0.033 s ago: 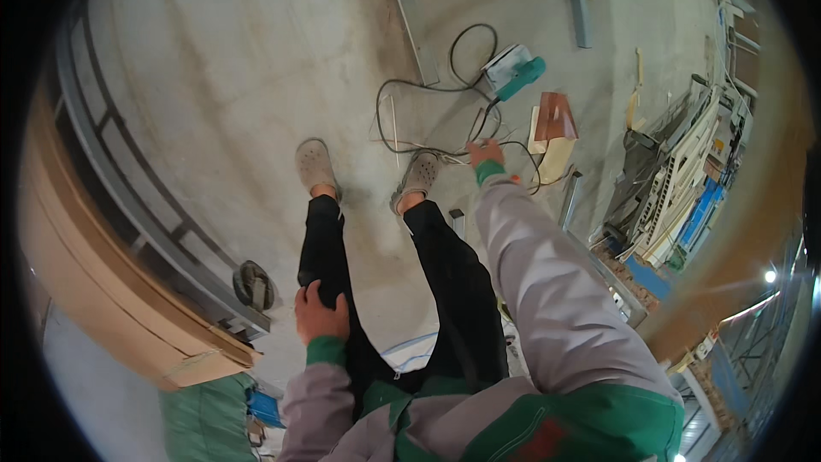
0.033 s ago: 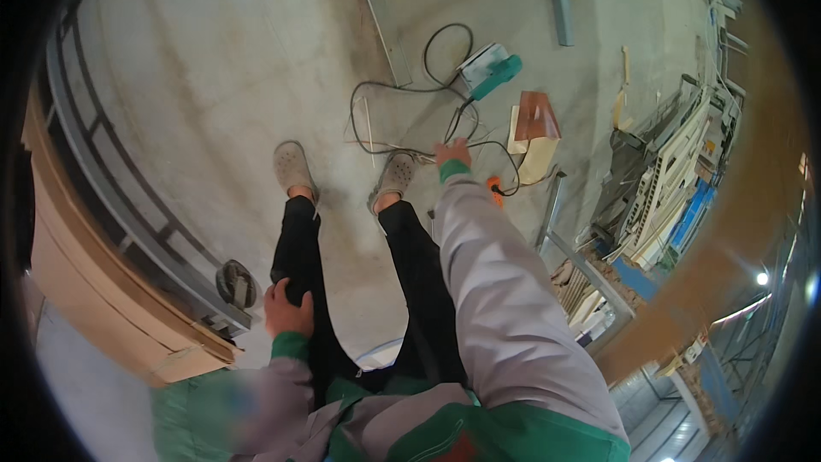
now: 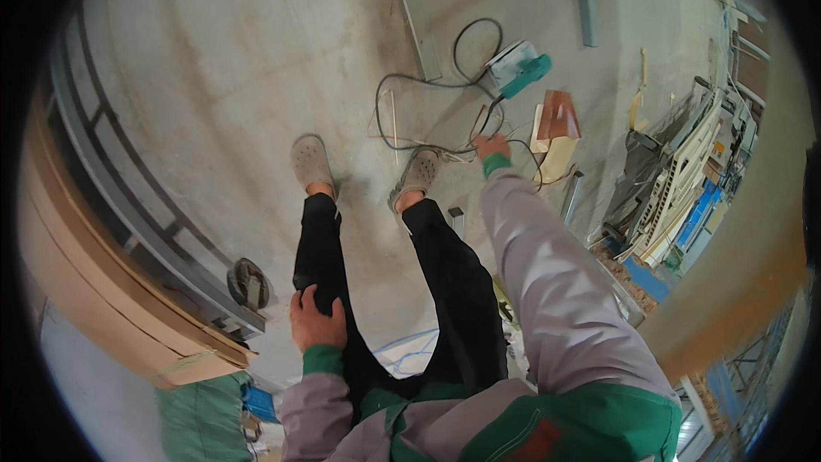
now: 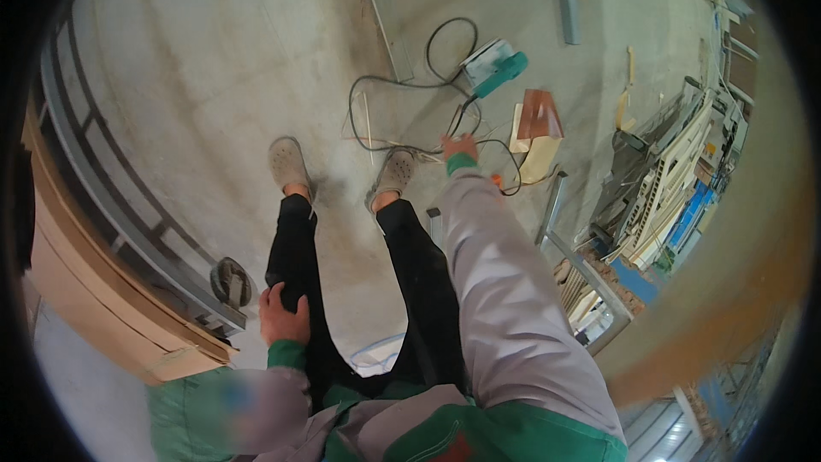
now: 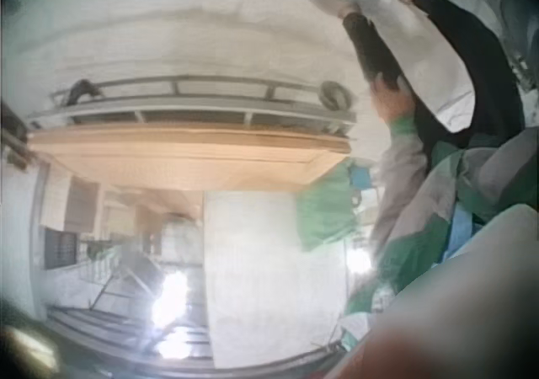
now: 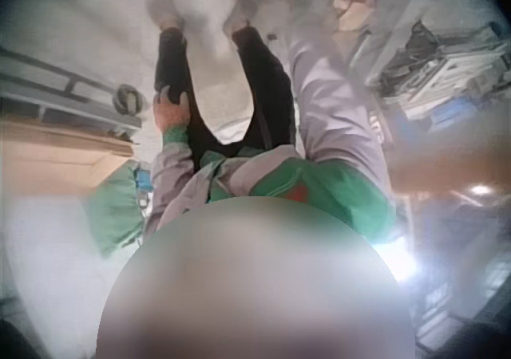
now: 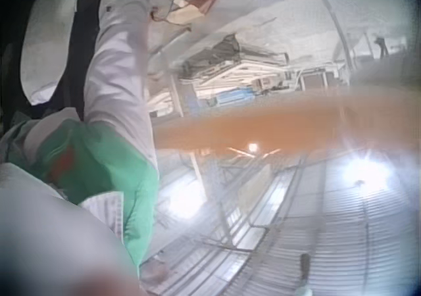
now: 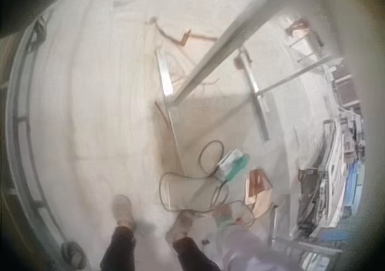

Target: The person scrapes a large white board with a utility knife, then uses an electric sander to smooth the surface. The person moves the board and continues sanding different areas while other workers are visible in the background.

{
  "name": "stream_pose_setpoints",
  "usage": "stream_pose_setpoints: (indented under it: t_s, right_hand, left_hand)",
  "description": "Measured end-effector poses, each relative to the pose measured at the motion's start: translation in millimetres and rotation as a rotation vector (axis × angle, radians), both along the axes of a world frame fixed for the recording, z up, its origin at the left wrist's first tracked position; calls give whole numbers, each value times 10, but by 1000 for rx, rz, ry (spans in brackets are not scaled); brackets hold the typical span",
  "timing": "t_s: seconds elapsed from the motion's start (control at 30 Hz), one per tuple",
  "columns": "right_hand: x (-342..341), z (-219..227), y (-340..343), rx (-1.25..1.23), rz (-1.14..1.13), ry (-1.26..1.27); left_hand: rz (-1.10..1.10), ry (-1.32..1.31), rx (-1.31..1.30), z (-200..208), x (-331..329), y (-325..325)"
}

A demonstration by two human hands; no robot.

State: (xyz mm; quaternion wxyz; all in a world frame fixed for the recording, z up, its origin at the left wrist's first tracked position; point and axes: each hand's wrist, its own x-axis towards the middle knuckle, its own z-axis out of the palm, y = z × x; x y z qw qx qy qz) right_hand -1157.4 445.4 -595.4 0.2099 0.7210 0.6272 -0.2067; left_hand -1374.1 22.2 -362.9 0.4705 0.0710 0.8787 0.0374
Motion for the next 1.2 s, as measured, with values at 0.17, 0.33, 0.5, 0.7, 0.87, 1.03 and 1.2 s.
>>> stream_pose_setpoints:
  t_s: [0.17, 0.33, 0.5, 0.7, 0.87, 1.03, 1.2]
  right_hand:
    - [701, -1206, 1069, -200, -313, 74]
    - [591, -1512, 1495, -74, -1080, 609]
    - [263, -1155, 1855, -50, -1097, 638]
    - [153, 93, 1375, -70, -1262, 906]
    - [-251, 1169, -541, -401, -1605, 1336]
    - [-801, 2647, -1931, -694, -1569, 1278]
    - [-955, 4093, -2555, -924, -961, 832]
  left_hand:
    - [-48, 105, 19, -53, 57, 203]
    - [-174, 87, -32, -14, 11, 417]
    - [-204, 98, -1, -12, -44, 515]
    - [-198, 130, 25, -16, -21, 443]
    - [-150, 36, 4, -133, -54, 76]
    - [109, -146, 196, -289, -581, -149]
    - [1156, -870, 481, 298, -1328, 226]
